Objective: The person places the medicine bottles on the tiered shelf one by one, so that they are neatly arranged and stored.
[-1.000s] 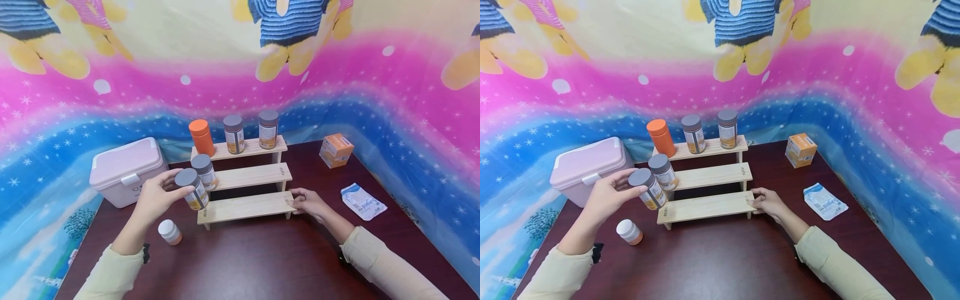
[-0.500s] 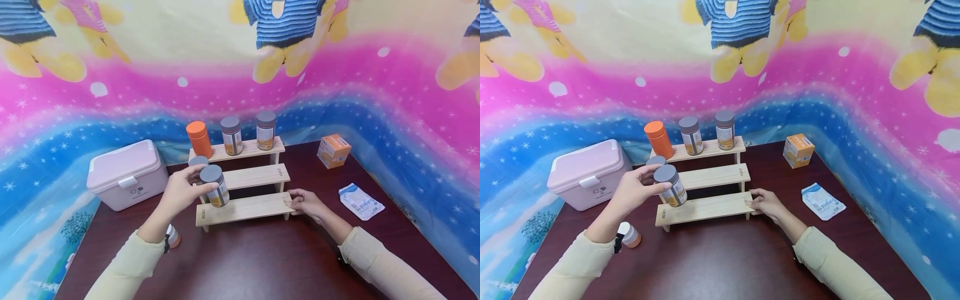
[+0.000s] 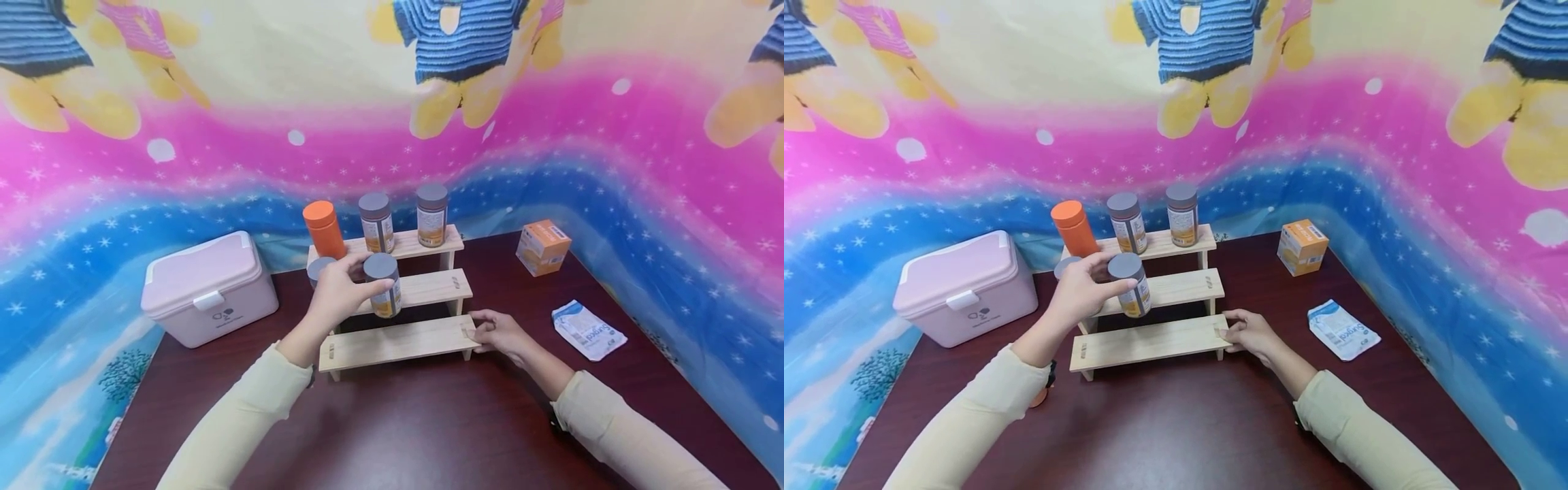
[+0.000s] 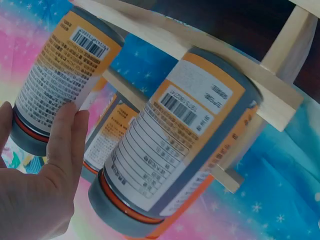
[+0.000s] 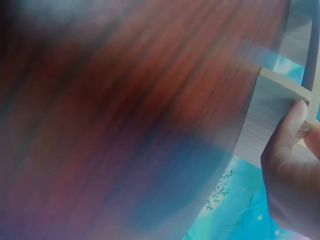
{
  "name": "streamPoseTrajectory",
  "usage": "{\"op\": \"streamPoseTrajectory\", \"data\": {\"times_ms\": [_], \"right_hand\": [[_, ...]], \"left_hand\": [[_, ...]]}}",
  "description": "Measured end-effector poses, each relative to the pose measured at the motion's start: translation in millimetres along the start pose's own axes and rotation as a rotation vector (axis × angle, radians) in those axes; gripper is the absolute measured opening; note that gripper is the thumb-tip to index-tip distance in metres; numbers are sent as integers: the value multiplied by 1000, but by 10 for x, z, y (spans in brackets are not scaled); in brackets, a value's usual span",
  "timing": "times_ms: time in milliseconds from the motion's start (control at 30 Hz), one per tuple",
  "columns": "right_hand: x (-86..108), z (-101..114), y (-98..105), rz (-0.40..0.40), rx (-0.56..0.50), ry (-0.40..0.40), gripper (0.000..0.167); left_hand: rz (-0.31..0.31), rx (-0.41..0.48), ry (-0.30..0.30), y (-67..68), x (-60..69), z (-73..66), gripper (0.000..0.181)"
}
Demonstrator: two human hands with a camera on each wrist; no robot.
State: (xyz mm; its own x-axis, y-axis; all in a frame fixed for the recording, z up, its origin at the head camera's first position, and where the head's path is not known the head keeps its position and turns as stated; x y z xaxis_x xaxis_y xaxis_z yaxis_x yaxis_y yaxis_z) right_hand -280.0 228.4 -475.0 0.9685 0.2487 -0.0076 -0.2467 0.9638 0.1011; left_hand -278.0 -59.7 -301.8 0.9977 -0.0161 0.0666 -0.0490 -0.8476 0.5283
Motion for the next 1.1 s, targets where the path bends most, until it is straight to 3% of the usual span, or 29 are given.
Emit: {"op": "streamPoseTrajectory", "data": {"times_ms": [533, 800, 1100], "right_hand": [[34, -12, -17, 13, 13, -13, 57], [3, 20, -12, 13, 14, -4, 58], [-10, 19, -5, 13, 17, -10, 58]], "left_hand": [[-56, -55, 52, -210, -277, 53, 63], [-97, -80, 36, -210, -273, 5, 69], [-74, -39, -12, -165, -211, -75, 74]]}}
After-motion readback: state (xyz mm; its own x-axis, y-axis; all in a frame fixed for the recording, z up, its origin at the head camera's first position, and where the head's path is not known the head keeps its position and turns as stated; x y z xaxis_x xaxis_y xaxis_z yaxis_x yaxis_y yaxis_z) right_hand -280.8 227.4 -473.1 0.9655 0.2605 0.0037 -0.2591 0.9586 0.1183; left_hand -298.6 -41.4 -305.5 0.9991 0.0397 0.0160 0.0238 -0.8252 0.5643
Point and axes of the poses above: each hand's wrist, its own x-axis away from the middle knuckle, its own y-axis out of the back of the hand, z = x × y, the point moved 5 cm from there along -x, towards the middle knuckle, and after that the axes turned 14 degrees about y, right-handed, at the moved point
